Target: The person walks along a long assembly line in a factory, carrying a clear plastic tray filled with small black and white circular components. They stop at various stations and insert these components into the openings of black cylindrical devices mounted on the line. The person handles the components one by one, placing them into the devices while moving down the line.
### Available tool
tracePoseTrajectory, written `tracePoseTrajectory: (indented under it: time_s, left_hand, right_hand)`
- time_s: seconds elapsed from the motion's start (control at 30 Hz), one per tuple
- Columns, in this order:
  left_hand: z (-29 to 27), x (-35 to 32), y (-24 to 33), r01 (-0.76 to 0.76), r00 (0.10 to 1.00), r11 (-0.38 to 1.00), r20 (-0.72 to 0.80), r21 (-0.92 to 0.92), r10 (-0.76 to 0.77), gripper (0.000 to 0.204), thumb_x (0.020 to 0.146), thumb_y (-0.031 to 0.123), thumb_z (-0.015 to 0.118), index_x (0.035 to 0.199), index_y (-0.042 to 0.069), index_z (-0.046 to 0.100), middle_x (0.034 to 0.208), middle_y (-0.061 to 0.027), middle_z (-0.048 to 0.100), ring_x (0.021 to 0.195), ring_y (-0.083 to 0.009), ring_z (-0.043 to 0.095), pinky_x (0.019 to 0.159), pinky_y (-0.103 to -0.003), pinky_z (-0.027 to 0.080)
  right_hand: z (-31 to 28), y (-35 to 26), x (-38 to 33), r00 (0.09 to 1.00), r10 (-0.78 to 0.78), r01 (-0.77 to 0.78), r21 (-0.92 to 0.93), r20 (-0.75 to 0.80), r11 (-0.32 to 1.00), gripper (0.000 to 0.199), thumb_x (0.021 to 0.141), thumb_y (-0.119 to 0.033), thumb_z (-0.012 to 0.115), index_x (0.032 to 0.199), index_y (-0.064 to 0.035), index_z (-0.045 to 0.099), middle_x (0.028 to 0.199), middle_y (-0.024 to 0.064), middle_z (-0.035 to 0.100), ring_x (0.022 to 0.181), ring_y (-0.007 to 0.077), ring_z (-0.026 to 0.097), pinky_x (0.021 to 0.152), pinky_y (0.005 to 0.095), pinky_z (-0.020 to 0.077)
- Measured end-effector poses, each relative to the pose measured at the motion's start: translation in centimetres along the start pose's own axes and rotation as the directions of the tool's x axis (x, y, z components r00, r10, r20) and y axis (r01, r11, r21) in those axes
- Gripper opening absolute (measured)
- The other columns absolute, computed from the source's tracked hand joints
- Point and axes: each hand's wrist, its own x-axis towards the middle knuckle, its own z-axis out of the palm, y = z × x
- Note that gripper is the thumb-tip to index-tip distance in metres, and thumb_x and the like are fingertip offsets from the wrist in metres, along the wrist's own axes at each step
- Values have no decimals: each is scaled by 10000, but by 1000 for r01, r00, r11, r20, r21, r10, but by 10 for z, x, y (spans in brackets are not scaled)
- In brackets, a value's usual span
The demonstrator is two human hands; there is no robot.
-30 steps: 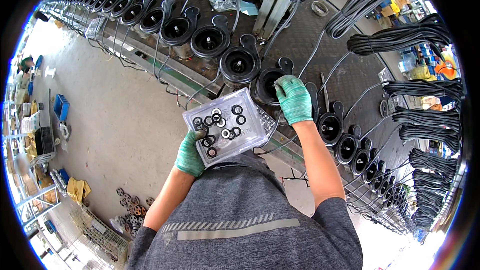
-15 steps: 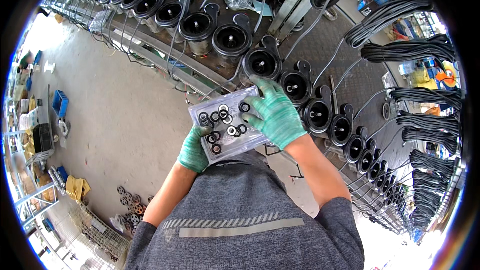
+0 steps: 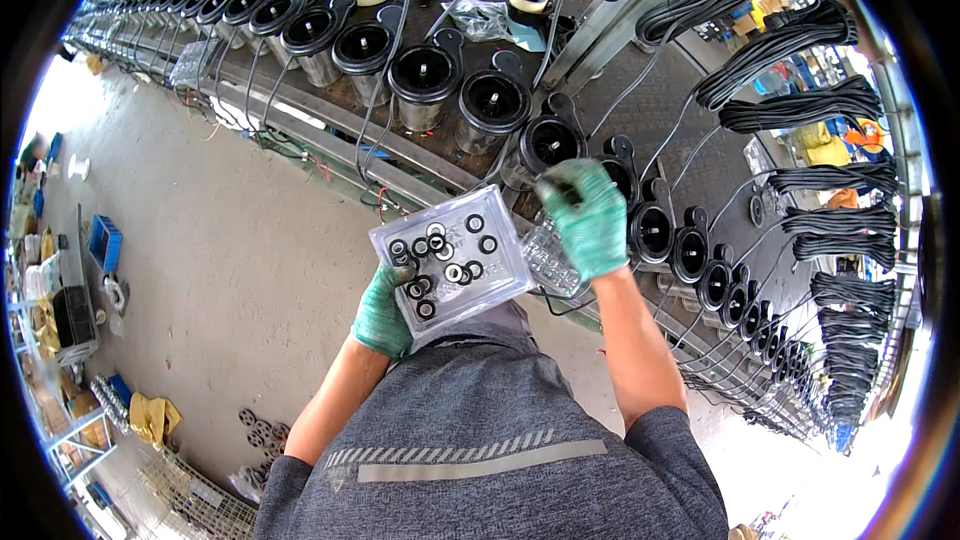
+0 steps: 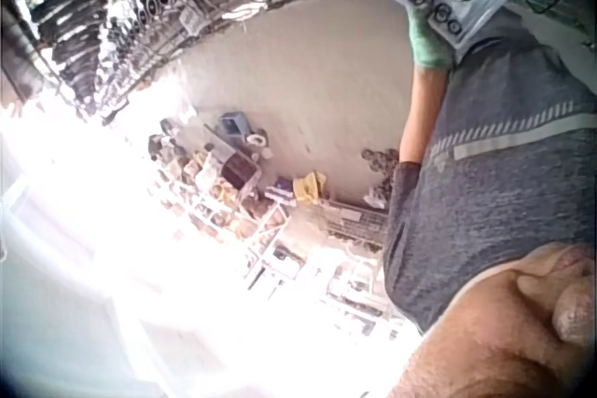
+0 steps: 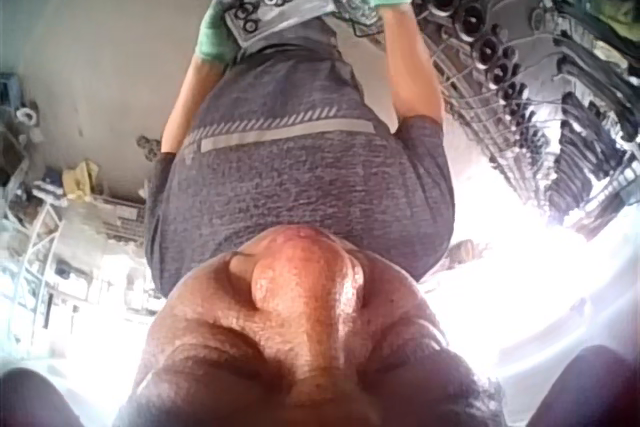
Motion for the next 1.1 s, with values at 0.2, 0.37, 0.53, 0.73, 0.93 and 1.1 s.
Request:
tracePoseTrajectory:
  time_s: [0.2, 0.37, 0.53, 0.73, 0.93, 1.1]
  left_hand:
    - [-2, 8, 17, 4, 998, 999, -62, 32, -2, 627, 822, 189, 702, 1419, 60, 559, 1318, -163, 669, 1163, -351, 662, 1038, -517, 544]
    - [8, 11, 43, -40, 991, 996, -127, 79, 50, 618, 830, 216, 691, 1406, 37, 561, 1312, -179, 671, 1160, -366, 666, 1039, -526, 545]
    - [17, 27, 66, -36, 986, 993, -156, 109, 53, 621, 830, 218, 694, 1405, 26, 561, 1316, -183, 670, 1172, -366, 663, 1059, -521, 532]
    - [27, 54, 76, -26, 990, 996, -136, 89, 38, 595, 857, 187, 685, 1415, 27, 554, 1316, -185, 666, 1158, -355, 672, 1030, -518, 559]
    - [38, 72, 90, 47, 996, 994, -84, 94, -39, 605, 840, 188, 705, 1406, 28, 563, 1303, -182, 676, 1144, -343, 682, 1018, -505, 570]
    - [31, 85, 120, 59, 994, 979, -101, 195, -39, 599, 838, 195, 704, 1398, 31, 565, 1290, -172, 679, 1131, -328, 686, 1009, -479, 576]
  right_hand:
    - [-2, 95, 54, 981, -141, 85, -361, -134, 929, 182, 863, -74, 757, 1043, -56, 737, 1039, 143, 705, 907, 342, 697, 833, 393, 567]
    - [13, 108, 53, 994, -97, 64, -485, -43, 872, 180, 871, -104, 731, 1050, -81, 728, 1086, 129, 693, 1010, 347, 669, 866, 438, 552]
    - [9, 95, 44, 993, -116, 98, -398, -22, 912, 301, 847, 14, 652, 1130, -64, 718, 1213, 123, 685, 1086, 346, 669, 924, 405, 565]
    - [1, 30, 57, 984, -149, 157, -87, 95, 984, 225, 848, -9, 707, 1059, -82, 738, 1063, 91, 694, 908, 258, 688, 772, 353, 574]
    - [30, -18, 71, 739, -382, 610, -311, 554, 729, 290, 782, -118, 704, 1070, -92, 712, 1088, 74, 661, 1018, 265, 670, 775, 362, 603]
    - [59, -21, 83, 718, -234, 594, -402, 656, 697, 223, 848, -109, 639, 1065, -91, 688, 1089, 100, 647, 985, 287, 671, 774, 381, 594]
